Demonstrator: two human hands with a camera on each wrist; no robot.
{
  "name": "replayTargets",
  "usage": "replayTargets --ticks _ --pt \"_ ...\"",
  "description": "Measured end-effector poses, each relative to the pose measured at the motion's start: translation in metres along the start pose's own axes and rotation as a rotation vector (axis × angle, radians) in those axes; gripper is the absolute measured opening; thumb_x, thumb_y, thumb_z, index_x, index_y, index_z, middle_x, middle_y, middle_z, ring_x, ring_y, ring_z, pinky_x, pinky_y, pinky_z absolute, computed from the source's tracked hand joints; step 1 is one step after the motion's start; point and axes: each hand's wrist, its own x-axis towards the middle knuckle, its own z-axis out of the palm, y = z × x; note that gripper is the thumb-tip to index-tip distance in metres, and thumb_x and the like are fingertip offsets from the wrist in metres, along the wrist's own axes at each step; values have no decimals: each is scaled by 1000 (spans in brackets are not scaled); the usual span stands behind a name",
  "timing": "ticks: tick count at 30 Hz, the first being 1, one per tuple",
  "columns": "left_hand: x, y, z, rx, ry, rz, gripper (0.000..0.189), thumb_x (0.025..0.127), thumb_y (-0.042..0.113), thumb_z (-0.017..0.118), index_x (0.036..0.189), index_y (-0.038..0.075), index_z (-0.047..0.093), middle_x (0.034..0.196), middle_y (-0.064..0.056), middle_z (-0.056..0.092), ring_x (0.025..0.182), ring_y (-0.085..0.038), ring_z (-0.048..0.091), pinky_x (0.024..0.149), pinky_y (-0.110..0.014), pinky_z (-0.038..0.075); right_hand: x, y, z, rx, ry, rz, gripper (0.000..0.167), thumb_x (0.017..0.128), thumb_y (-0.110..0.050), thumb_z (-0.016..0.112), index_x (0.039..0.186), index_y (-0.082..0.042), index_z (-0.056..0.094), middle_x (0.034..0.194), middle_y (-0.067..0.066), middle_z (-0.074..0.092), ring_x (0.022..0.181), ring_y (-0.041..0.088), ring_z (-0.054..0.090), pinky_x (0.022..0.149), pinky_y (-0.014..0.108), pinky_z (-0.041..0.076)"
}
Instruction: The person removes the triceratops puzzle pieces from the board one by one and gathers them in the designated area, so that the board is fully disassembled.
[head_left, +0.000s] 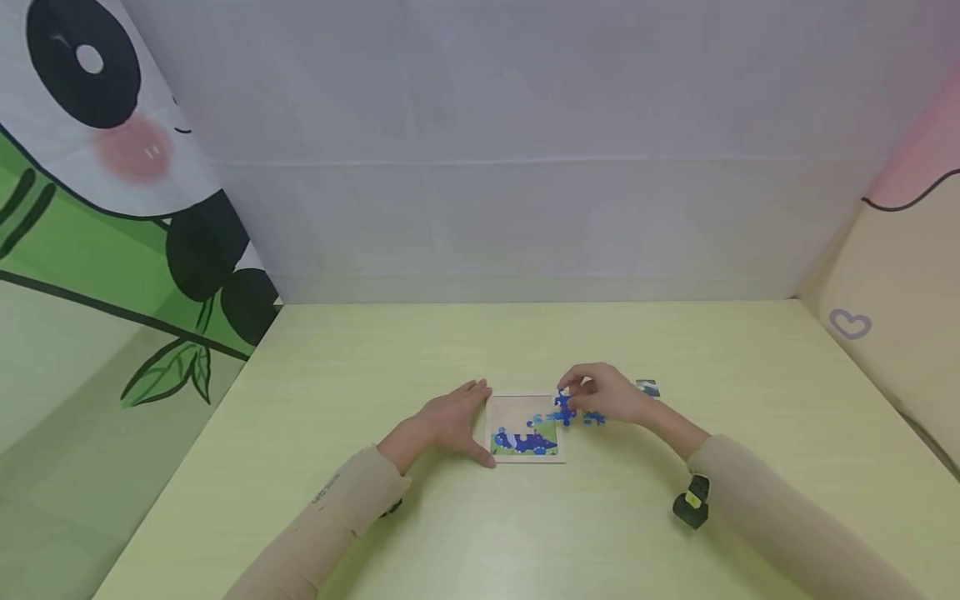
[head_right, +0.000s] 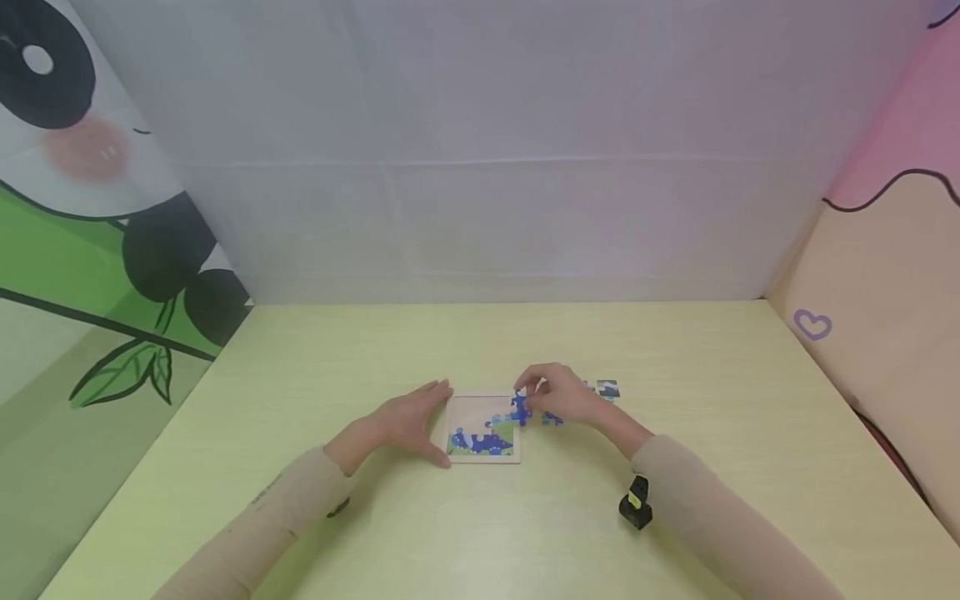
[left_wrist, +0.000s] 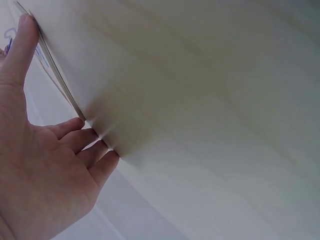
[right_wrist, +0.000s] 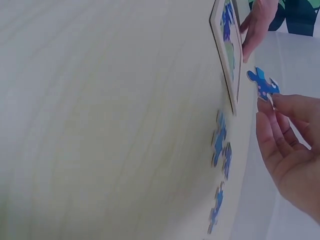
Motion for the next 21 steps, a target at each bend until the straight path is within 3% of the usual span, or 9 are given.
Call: replayTargets --ticks 13,21 --pt "3 -3 3 -1 7 5 111 58 58 76 142 5 26 150 -11 19 137 -27 16 107 -45 26 -44 42 -41 10 65 79 23 80 3 62 102 8 59 86 11 55 73 16 56 59 24 52" --pt "2 -2 3 -13 11 1 111 58 58 76 142 6 26 150 -9 20 137 -26 15 107 -45 26 -49 53 -46 -40 92 99 21 79 3 63 100 8 61 84 9 57 76 16 54 58 21 50"
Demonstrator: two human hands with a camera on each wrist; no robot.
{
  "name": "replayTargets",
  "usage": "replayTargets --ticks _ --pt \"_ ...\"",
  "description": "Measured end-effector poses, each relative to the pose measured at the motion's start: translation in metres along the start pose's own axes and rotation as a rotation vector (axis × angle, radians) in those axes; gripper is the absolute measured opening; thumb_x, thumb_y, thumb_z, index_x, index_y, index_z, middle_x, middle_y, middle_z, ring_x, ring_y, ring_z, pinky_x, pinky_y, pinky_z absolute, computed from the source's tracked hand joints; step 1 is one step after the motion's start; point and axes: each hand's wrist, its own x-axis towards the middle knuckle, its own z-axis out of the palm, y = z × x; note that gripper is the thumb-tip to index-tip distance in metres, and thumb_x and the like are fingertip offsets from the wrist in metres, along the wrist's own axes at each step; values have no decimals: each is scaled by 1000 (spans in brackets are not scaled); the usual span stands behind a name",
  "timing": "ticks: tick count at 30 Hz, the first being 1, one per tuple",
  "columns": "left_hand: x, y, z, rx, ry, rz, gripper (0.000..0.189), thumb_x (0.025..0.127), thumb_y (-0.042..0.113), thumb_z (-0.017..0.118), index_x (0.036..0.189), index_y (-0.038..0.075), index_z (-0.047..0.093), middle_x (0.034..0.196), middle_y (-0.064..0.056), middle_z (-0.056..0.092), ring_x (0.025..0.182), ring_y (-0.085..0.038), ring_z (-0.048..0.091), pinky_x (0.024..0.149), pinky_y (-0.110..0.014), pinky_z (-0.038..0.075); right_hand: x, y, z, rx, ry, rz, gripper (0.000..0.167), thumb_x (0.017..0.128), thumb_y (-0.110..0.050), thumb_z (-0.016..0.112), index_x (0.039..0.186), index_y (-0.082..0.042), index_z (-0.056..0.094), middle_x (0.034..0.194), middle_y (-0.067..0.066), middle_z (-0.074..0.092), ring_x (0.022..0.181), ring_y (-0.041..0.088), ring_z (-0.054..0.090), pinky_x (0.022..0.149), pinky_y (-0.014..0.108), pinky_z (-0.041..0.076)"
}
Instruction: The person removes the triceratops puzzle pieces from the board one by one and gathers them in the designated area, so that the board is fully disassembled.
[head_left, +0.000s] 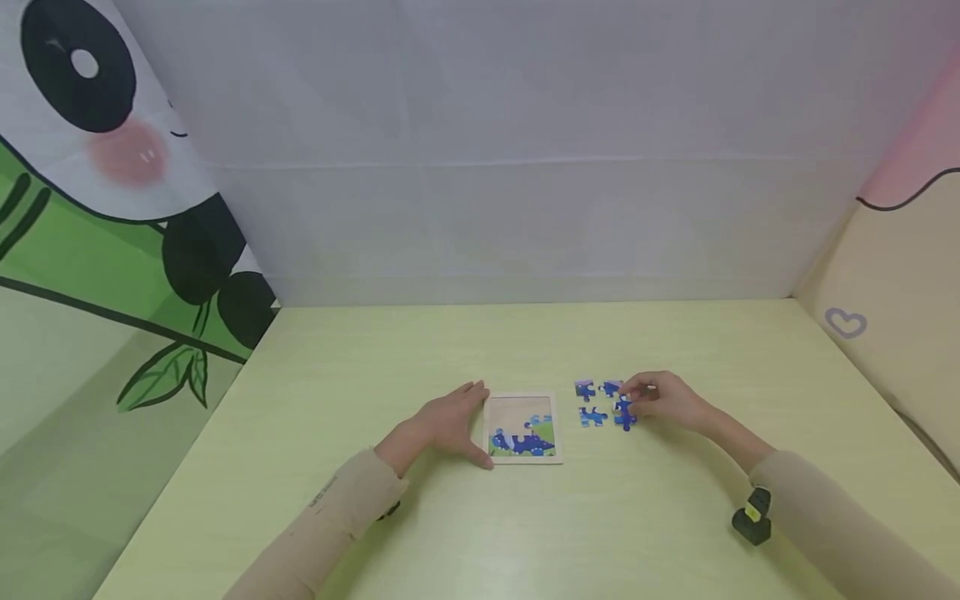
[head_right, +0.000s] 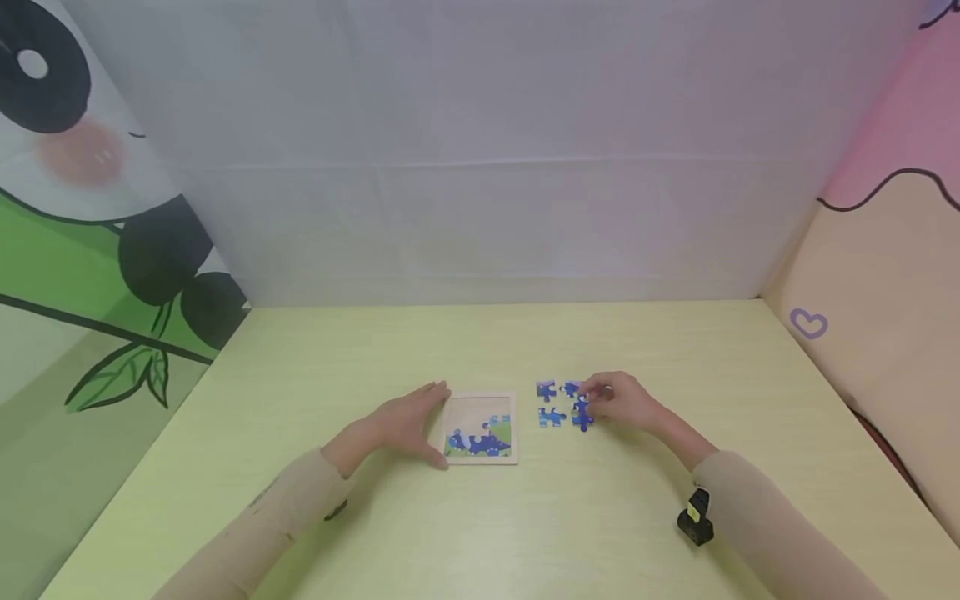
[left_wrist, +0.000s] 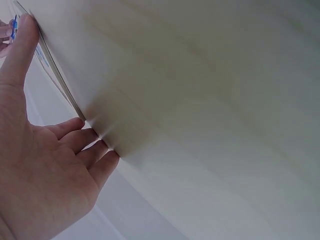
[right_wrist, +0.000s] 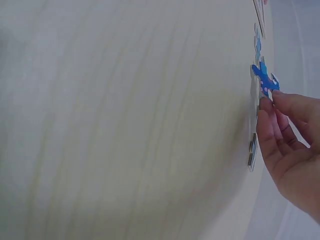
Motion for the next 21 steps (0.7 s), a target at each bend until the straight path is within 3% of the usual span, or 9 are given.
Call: replayTargets --ticks 6,21 --pt "-1 1 -2 -9 1 1 110 59 57 77 142 6 26 150 -10 20 137 -26 15 107 -45 26 1 -1 2 -102 18 -3 21 79 2 64 99 6 63 81 5 59 74 16 52 58 20 46" --pt "1 -1 1 2 -4 -2 111 58 58 76 142 7 26 150 -9 19 138 -26 15 107 -45 26 2 -1 8 -195 32 -12 20 78 3 64 98 6 64 83 5 61 76 15 53 64 20 46"
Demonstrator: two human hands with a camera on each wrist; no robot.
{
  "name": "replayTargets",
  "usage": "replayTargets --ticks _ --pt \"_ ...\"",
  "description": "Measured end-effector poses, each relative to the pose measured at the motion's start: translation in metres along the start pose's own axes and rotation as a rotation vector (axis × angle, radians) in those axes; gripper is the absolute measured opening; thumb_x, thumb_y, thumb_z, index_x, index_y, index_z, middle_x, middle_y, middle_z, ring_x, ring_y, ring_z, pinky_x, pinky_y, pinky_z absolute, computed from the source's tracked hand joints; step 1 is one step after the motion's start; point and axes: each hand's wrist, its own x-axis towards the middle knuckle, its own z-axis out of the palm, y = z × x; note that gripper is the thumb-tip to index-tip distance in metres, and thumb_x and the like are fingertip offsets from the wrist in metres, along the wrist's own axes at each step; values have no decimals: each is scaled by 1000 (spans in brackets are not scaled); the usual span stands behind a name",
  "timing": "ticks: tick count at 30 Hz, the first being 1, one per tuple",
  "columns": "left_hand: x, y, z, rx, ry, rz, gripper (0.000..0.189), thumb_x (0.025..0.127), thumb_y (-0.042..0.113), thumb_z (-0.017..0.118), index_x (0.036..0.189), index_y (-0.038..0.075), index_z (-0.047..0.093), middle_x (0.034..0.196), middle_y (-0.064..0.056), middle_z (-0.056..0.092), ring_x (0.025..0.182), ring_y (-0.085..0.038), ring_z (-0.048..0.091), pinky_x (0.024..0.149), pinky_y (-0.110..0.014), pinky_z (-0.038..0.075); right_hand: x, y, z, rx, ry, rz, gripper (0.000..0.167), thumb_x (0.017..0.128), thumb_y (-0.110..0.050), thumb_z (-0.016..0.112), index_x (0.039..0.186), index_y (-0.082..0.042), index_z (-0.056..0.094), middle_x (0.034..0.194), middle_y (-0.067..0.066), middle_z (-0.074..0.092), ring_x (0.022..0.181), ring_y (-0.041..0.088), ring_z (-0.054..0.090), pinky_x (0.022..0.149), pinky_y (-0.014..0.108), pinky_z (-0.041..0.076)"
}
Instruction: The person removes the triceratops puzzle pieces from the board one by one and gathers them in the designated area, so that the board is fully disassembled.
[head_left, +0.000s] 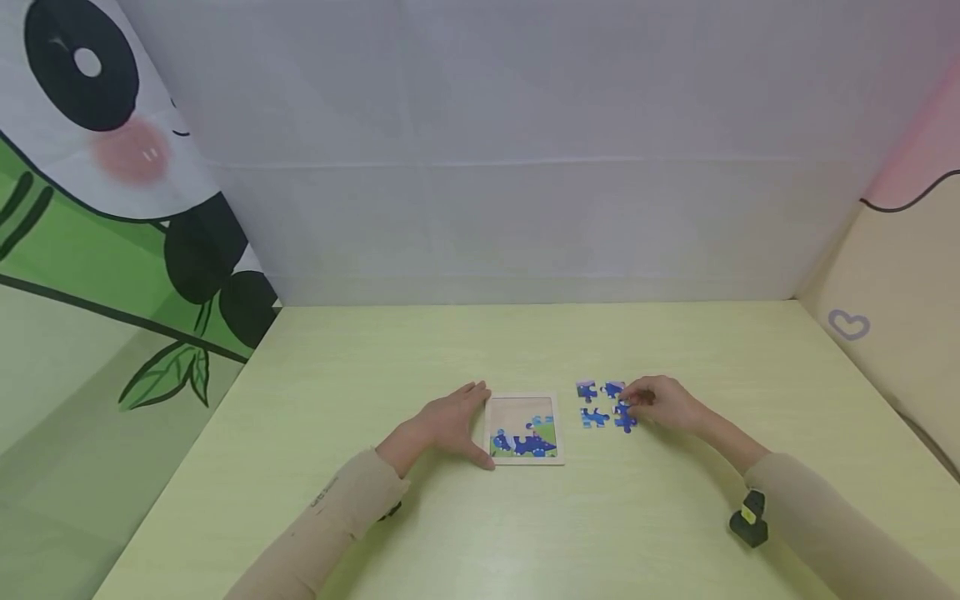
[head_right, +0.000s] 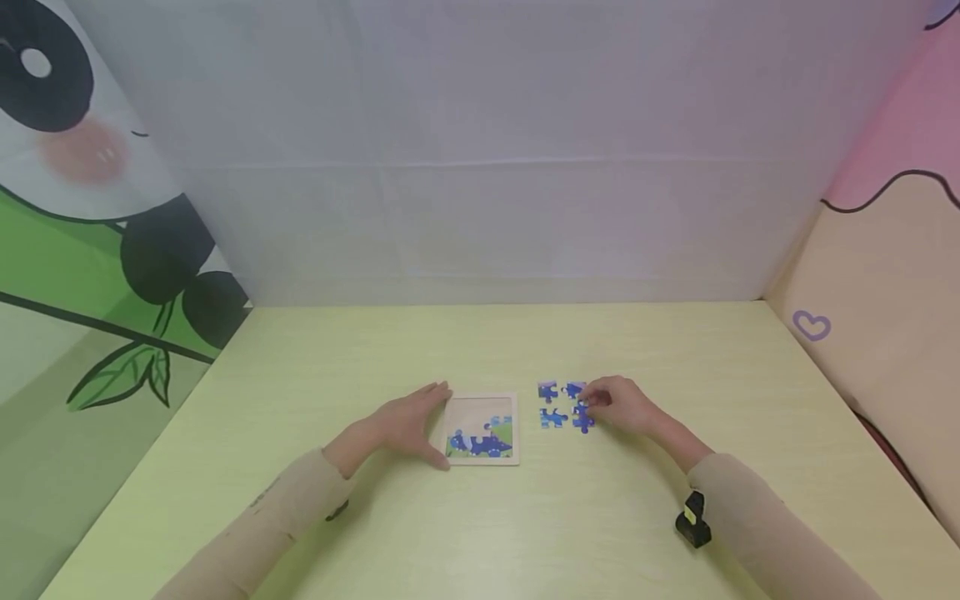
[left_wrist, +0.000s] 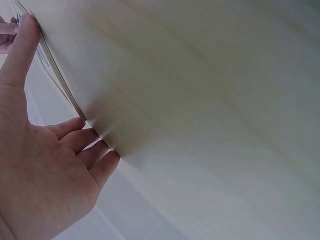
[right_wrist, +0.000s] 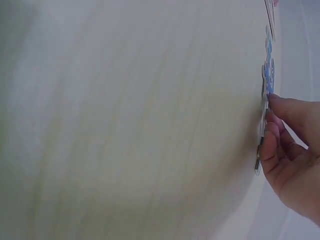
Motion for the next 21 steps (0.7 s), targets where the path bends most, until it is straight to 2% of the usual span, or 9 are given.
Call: replayTargets --ticks 21 --pt "0 0 0 0 -1 0 111 58 59 76 142 6 25 150 -9 19 138 -26 14 108 -44 24 0 1 -3 -3 -10 -25 19 78 3 64 98 4 64 86 6 62 78 16 54 66 21 47"
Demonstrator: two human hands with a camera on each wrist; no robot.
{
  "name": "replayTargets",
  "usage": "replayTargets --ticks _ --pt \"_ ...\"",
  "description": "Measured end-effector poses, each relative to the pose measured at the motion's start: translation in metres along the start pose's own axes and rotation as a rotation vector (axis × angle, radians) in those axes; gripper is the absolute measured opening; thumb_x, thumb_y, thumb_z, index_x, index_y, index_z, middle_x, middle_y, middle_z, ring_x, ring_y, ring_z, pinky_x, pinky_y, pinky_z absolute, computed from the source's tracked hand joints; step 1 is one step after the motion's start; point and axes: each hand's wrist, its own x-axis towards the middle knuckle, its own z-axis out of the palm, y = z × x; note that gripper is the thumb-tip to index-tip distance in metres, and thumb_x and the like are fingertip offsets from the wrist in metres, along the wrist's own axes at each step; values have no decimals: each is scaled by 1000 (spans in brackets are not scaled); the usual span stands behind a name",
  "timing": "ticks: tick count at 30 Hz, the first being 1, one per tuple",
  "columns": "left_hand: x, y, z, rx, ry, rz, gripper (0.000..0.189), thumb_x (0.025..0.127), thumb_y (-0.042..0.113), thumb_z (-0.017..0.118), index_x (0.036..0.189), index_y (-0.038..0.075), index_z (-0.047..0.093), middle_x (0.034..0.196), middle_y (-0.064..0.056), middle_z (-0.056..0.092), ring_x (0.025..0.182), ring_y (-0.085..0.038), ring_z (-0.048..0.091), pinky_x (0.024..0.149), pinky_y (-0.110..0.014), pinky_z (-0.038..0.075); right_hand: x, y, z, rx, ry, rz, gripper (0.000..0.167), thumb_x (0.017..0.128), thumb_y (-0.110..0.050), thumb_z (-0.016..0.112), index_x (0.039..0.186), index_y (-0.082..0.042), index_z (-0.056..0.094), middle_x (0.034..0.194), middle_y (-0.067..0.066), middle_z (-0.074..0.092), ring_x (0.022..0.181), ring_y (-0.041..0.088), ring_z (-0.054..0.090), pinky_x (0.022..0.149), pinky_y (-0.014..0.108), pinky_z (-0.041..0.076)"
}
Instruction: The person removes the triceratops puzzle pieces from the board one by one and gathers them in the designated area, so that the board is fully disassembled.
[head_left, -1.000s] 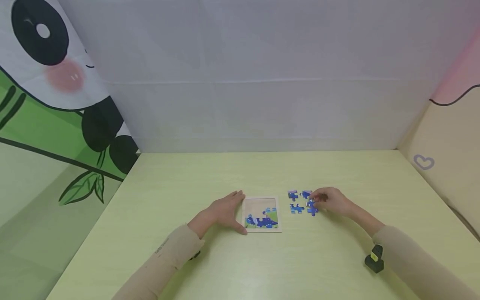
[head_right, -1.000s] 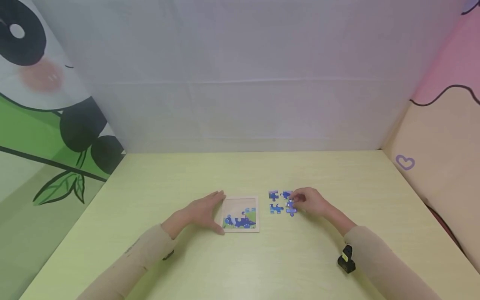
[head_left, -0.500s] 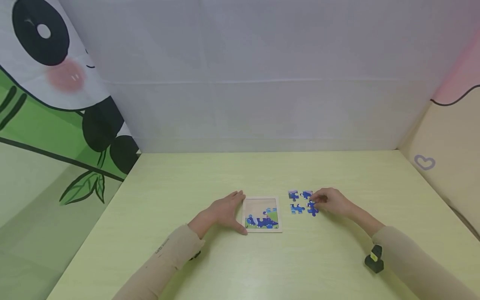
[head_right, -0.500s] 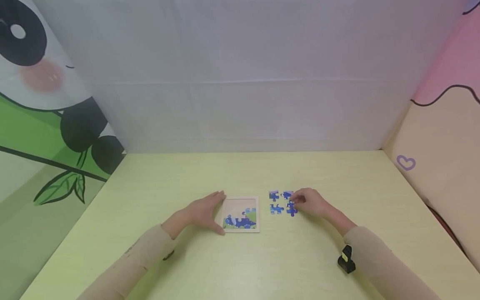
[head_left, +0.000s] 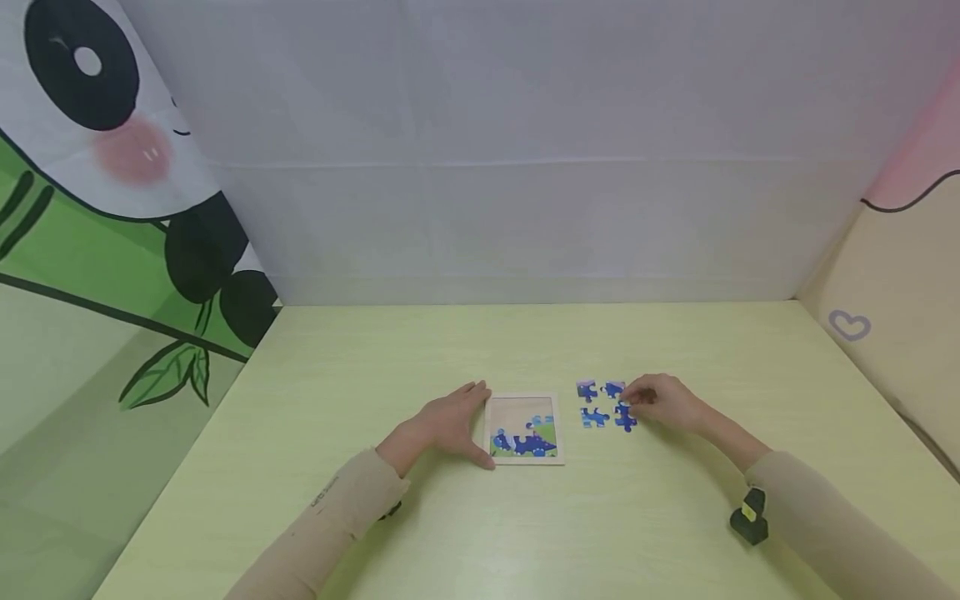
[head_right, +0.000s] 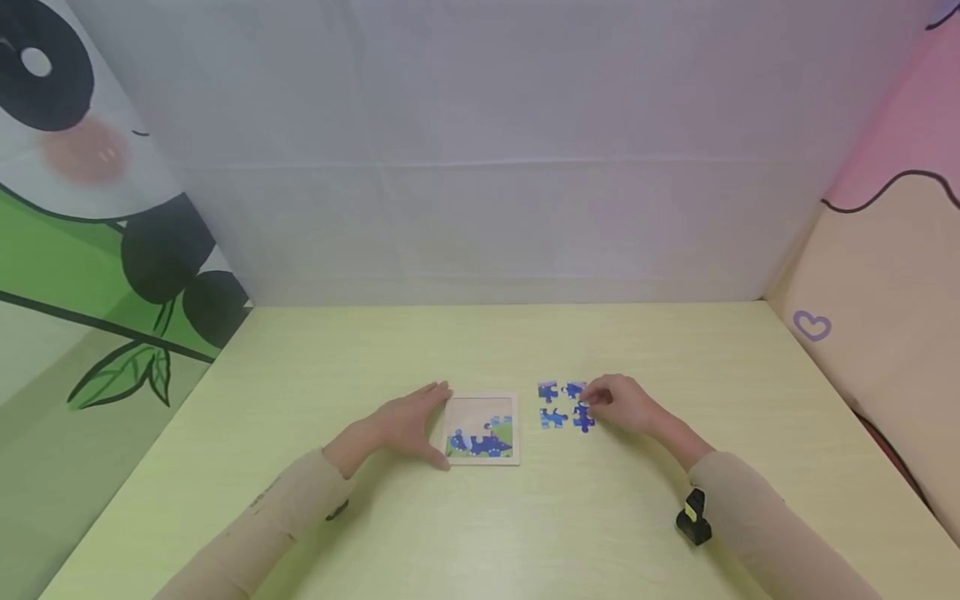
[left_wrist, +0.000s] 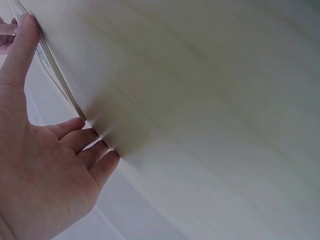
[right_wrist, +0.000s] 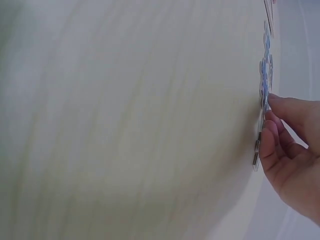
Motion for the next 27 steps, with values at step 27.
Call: replayTargets --ticks 27 --pt "1 -2 0 10 5 16 112 58 59 75 142 6 25 150 -9 19 138 -25 15 108 -44 24 47 -57 58 100 -128 -88 26 78 -9 69 103 -4 65 93 1 62 76 13 51 64 22 46"
